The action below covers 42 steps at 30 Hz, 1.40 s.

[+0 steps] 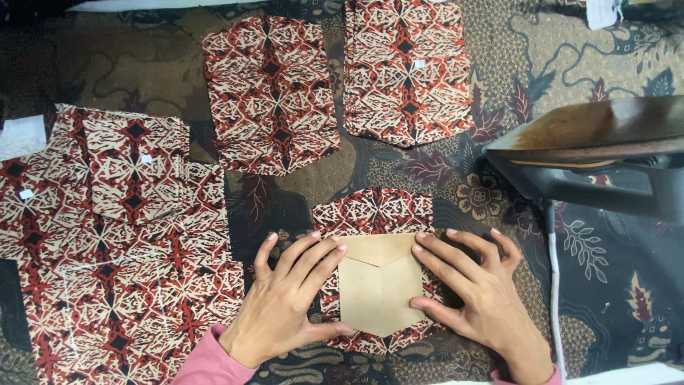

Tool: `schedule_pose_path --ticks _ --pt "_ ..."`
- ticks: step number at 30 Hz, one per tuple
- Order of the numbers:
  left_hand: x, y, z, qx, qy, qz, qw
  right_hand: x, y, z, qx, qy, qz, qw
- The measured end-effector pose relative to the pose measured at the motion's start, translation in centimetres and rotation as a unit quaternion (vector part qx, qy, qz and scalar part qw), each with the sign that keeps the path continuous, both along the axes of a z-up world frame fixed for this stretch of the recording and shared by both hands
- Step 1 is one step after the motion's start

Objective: The person irons several small patterned fabric pieces using a cardboard template to guide the folds. They repeatedly place the template, press the fabric with an iron, remove the template, and move to the next piece.

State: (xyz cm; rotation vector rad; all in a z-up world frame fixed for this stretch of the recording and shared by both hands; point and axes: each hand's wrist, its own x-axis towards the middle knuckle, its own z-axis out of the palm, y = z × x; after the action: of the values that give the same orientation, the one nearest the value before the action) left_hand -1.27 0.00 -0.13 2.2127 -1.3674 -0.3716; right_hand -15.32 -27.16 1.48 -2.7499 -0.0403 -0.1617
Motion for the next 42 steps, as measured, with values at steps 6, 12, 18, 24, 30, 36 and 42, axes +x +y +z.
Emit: schedule_pose_path --ticks 6,12,18,24,30,36,42 --pt "-0.07 -0.01 0.14 -0.004 -0.018 0.003 1.0 -0.27 -0.13 0.07 0.013 0.007 -0.007 1.0" --pt "-0.11 -0.1 0.11 0.001 -0.015 0.006 1.0 -0.13 -0.15 0.36 0.018 0.013 -0.005 1.0" --pt "-0.07 -0.1 0.2 -0.005 -0.023 0.006 1.0 -0.17 -0.11 0.4 0.026 0.01 -0.005 1.0" --pt "-0.03 -0.14 0.22 -0.002 -0.031 0.007 1.0 -0.16 -0.09 0.4 0.027 0.01 -0.003 1.0" --pt "-0.08 -0.06 0.13 0.002 -0.027 0.007 1.0 -0.16 -0.1 0.38 0.032 0.012 -0.005 0.999" --pt "-0.11 -0.09 0.07 0.0 -0.032 0.008 0.999 -0.2 -0.21 0.23 0.028 0.009 -0.004 1.0" --pt "-0.09 -0.01 0.0 -0.001 -0.028 0.008 1.0 -0.2 -0.16 0.07 0.03 0.005 -0.002 1.0"
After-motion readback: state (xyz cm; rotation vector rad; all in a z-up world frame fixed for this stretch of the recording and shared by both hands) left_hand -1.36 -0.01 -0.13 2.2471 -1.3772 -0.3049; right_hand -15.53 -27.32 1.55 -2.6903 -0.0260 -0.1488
